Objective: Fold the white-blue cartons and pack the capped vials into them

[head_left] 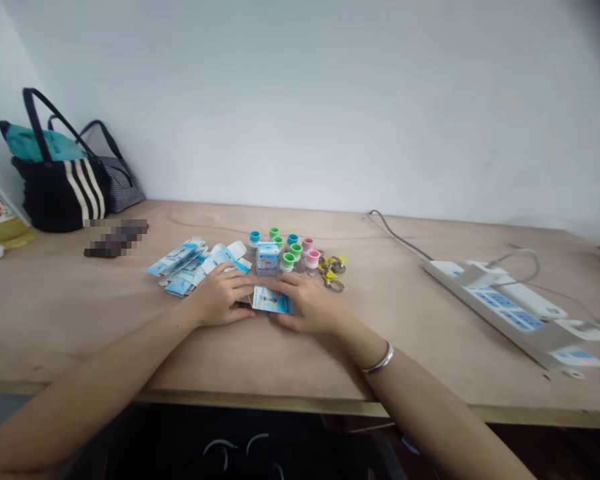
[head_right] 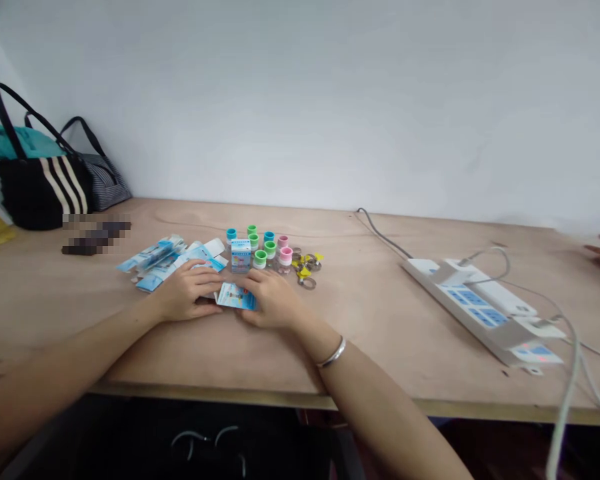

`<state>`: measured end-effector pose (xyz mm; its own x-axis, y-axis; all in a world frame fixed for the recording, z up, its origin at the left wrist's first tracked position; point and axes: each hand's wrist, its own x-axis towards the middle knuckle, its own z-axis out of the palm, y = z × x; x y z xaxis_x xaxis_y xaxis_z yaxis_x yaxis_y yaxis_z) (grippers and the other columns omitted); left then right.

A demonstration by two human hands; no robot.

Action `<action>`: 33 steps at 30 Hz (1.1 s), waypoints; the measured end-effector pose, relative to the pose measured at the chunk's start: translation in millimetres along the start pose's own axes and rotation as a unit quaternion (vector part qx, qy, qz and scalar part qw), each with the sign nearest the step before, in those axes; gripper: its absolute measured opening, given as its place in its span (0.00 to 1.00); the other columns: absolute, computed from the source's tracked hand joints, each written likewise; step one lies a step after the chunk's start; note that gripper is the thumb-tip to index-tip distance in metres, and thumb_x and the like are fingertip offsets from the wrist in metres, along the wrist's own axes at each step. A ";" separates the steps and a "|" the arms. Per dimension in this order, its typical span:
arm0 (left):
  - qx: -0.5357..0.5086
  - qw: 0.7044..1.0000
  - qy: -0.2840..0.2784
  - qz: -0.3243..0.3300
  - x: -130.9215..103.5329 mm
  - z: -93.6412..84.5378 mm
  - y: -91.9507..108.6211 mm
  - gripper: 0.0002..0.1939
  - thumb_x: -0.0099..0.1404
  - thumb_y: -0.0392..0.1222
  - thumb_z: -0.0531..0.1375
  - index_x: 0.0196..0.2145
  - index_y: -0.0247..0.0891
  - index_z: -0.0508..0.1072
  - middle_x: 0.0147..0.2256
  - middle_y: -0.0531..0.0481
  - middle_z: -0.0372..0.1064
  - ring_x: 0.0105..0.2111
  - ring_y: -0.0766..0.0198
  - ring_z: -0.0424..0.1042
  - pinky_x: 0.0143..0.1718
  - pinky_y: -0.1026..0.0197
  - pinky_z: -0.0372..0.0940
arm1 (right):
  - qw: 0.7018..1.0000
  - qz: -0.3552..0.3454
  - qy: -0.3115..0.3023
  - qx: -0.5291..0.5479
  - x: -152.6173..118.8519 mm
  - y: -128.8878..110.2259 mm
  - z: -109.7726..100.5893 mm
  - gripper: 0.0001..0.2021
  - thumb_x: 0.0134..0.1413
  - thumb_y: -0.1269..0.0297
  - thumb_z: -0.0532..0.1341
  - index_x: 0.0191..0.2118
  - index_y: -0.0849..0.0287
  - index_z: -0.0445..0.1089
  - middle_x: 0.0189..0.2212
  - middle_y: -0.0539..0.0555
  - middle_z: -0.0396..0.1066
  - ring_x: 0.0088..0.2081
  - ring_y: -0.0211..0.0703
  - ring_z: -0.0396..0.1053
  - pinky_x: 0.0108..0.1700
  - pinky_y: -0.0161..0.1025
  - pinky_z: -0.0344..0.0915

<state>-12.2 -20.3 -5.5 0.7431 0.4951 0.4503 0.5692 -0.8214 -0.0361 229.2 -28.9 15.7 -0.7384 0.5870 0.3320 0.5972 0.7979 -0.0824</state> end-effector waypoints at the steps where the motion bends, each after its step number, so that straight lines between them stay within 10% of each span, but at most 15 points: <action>1: 0.013 1.000 0.000 -0.004 0.1 -1.0 0.0 0.17 0.60 0.52 0.57 0.42 0.40 0.73 0.46 0.44 0.72 0.50 0.52 0.67 0.56 0.43 0.52 | 1.000 0.002 -0.002 -0.004 0.2 0.7 -0.5 0.26 0.44 0.63 0.60 0.53 0.60 0.64 0.38 0.58 0.66 0.37 0.45 0.63 0.38 0.41 0.59; 9: 0.039 0.999 0.030 -0.002 6.7 5.2 4.1 0.10 0.60 0.36 0.56 0.40 0.37 0.70 0.43 0.44 0.71 0.47 0.56 0.68 0.55 0.49 0.57 | 0.992 0.003 -0.034 -0.121 5.9 -8.1 5.2 0.15 0.47 0.66 0.58 0.43 0.62 0.70 0.36 0.60 0.68 0.37 0.48 0.64 0.39 0.43 0.56; 15: 0.034 0.996 0.018 0.082 6.0 18.8 3.2 0.12 0.65 0.32 0.49 0.31 0.37 0.72 0.31 0.48 0.73 0.35 0.62 0.72 0.48 0.54 0.64 | 0.998 0.006 -0.063 -0.016 4.5 -12.9 2.5 0.13 0.47 0.72 0.57 0.40 0.60 0.73 0.36 0.57 0.71 0.34 0.42 0.67 0.36 0.37 0.60; 22: -0.173 0.973 0.133 -0.078 23.9 3.8 5.0 0.14 0.67 0.39 0.50 0.46 0.40 0.71 0.39 0.49 0.74 0.40 0.63 0.73 0.41 0.62 0.66 | 0.942 0.113 0.129 0.287 5.4 17.7 -11.4 0.11 0.52 0.66 0.58 0.40 0.61 0.73 0.34 0.54 0.76 0.33 0.42 0.72 0.34 0.36 0.67; 33: 0.034 0.998 0.040 -0.045 24.0 10.5 0.0 0.13 0.63 0.37 0.54 0.43 0.40 0.74 0.41 0.45 0.73 0.42 0.56 0.68 0.45 0.51 0.59 | 0.995 0.015 0.099 0.022 4.4 23.3 15.0 0.18 0.48 0.76 0.55 0.44 0.58 0.74 0.42 0.57 0.74 0.38 0.43 0.72 0.38 0.37 0.68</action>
<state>9.3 -5.5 -4.1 0.6593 0.5394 0.5238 0.6568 -0.7523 -0.0520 235.1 -5.7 1.1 -0.6421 0.5753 0.5067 0.6001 0.7885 -0.1348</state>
